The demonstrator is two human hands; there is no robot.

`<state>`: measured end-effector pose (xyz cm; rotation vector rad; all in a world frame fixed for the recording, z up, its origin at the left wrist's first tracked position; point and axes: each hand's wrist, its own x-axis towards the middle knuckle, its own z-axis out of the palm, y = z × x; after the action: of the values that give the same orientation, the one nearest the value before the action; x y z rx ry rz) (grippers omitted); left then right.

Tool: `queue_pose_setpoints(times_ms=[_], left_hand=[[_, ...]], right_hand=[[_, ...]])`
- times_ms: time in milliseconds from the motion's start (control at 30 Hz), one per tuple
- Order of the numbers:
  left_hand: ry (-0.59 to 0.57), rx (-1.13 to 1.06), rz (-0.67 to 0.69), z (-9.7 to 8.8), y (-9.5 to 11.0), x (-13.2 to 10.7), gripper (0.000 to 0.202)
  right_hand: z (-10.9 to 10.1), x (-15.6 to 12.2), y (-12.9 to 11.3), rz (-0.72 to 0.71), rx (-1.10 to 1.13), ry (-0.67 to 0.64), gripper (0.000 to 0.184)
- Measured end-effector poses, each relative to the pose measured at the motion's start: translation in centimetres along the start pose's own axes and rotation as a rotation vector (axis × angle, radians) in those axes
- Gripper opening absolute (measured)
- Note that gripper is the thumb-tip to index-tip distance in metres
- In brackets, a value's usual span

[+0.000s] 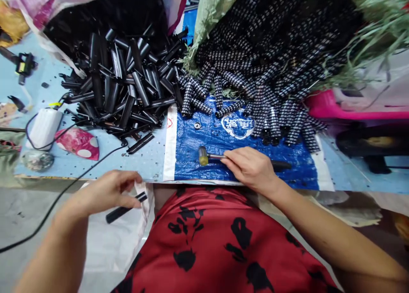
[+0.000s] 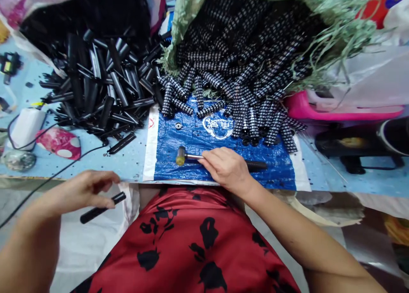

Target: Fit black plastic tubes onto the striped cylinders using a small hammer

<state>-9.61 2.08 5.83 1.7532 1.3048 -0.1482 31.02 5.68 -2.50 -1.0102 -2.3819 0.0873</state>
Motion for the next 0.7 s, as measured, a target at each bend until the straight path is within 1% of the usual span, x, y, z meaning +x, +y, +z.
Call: queue_pose_setpoints(times_ms=[33,67,133,167,200,233,300,400,467,533,600,633,700], left_hand=[[0.087,0.035,-0.005,0.0,-0.5,-0.3,0.033],[0.238,0.102,-0.015,0.2,-0.7,0.0,0.03],[0.562,0.299,-0.07,0.7,-0.9,2.1,0.023],[0.674,0.396,-0.113,0.9,-0.9,3.5,0.02],[0.732,0.477,-0.148,1.0,-0.9,4.8,0.018],[0.757,0.541,-0.168,1.1,-0.9,5.9,0.018],[0.772,0.623,-0.142,1.1,-1.1,7.3,0.021],[0.867,0.656,-0.058,1.6,-0.7,7.5,0.024],[0.933,0.597,-0.015,2.3,0.3,7.1,0.018],[0.942,0.461,0.013,3.1,1.4,6.9,0.013],[0.882,0.246,-0.005,3.9,1.9,7.0,0.016],[0.849,0.099,-0.036,4.1,1.9,7.1,0.016],[0.823,-0.296,-0.122,4.6,1.4,7.2,0.017]], right_hand=[[0.4,0.0,0.1,0.009,-0.016,-0.023,0.013],[0.8,0.1,0.1,0.015,-0.027,-0.044,0.014],[1.3,0.7,-0.4,0.018,-0.034,-0.069,0.016],[1.3,1.1,-0.5,0.017,-0.028,-0.078,0.017],[1.1,1.5,-0.5,0.016,-0.02,-0.086,0.019],[0.8,1.8,-0.3,0.013,-0.015,-0.095,0.021],[-0.1,2.7,0.7,0.019,-0.048,-0.108,0.024],[-1.3,4.7,3.4,0.077,-0.242,-0.113,0.028],[-1.4,6.6,5.3,0.114,-0.396,-0.138,0.028],[-0.9,8.6,6.9,0.119,-0.509,-0.227,0.027],[-0.2,10.0,8.0,0.102,-0.573,-0.327,0.029],[0.0,10.5,8.4,0.078,-0.585,-0.364,0.03],[0.1,10.7,8.8,0.005,-0.567,-0.393,0.033]])
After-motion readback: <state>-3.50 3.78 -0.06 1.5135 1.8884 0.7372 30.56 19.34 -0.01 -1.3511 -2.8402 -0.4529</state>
